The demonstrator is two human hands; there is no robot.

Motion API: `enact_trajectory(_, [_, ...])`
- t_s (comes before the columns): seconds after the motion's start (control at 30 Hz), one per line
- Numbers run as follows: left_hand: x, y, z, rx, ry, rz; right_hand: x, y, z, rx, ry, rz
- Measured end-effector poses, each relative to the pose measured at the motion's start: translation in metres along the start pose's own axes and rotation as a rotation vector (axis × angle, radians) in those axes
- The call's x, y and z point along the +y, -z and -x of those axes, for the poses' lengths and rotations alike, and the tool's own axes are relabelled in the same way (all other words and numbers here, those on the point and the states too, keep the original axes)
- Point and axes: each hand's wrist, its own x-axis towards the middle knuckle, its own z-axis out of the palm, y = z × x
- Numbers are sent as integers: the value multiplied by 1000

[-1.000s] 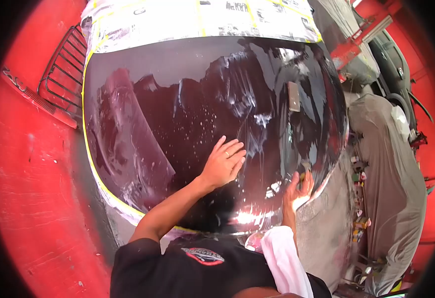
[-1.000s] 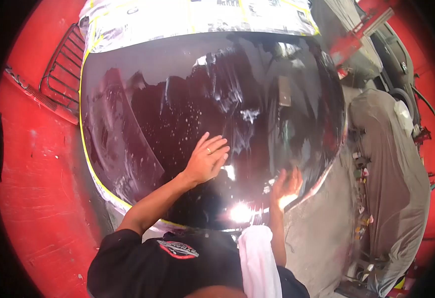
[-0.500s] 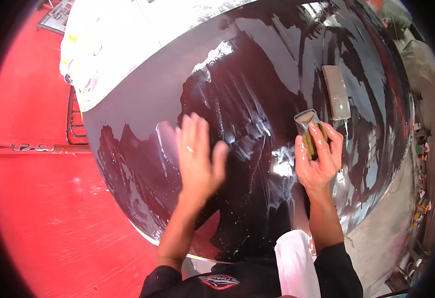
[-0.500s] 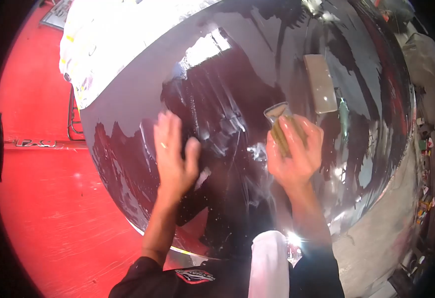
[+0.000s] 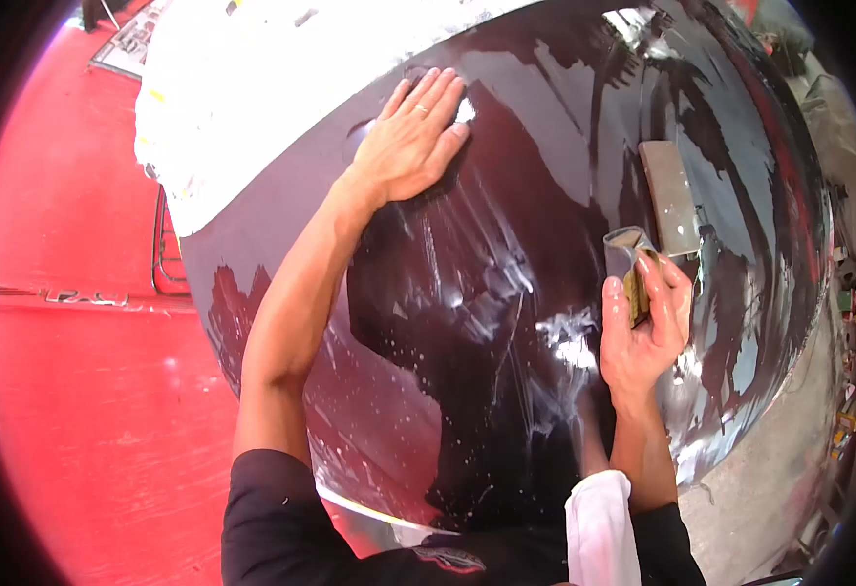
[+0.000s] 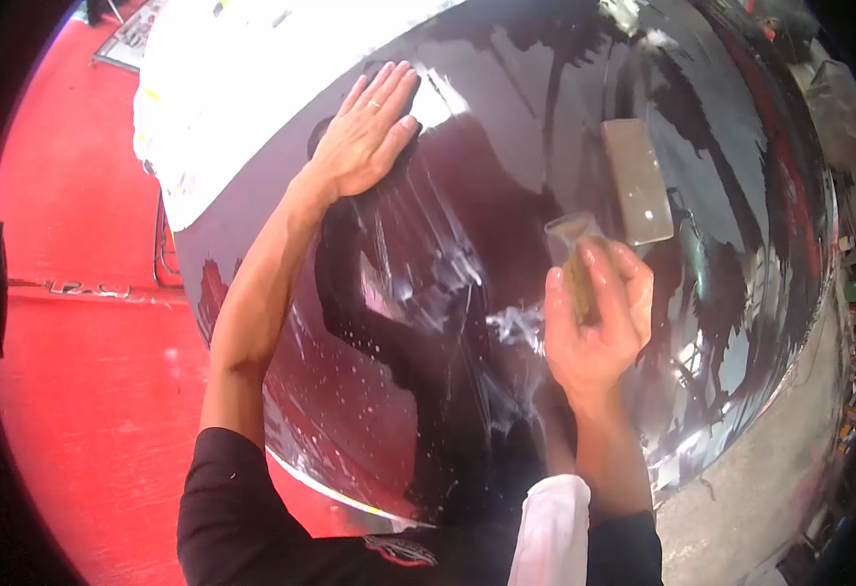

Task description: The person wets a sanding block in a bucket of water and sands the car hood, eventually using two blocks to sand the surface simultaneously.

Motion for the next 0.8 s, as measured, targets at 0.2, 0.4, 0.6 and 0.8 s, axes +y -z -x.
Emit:
enact_trajectory(0.2, [226, 3, 82, -143, -279, 383, 7, 5, 6, 30, 21, -29])
enact_trajectory(0.4, [260, 4, 97, -15, -213, 529, 14, 10, 7, 143, -112, -123])
enact_trajectory(0.6, [220, 11, 120, 403, -23, 733, 7, 11, -15, 27, 63, 87])
enact_trajectory(0.8, [157, 2, 86, 380, 463, 220, -14, -39, -57, -122, 216, 160])
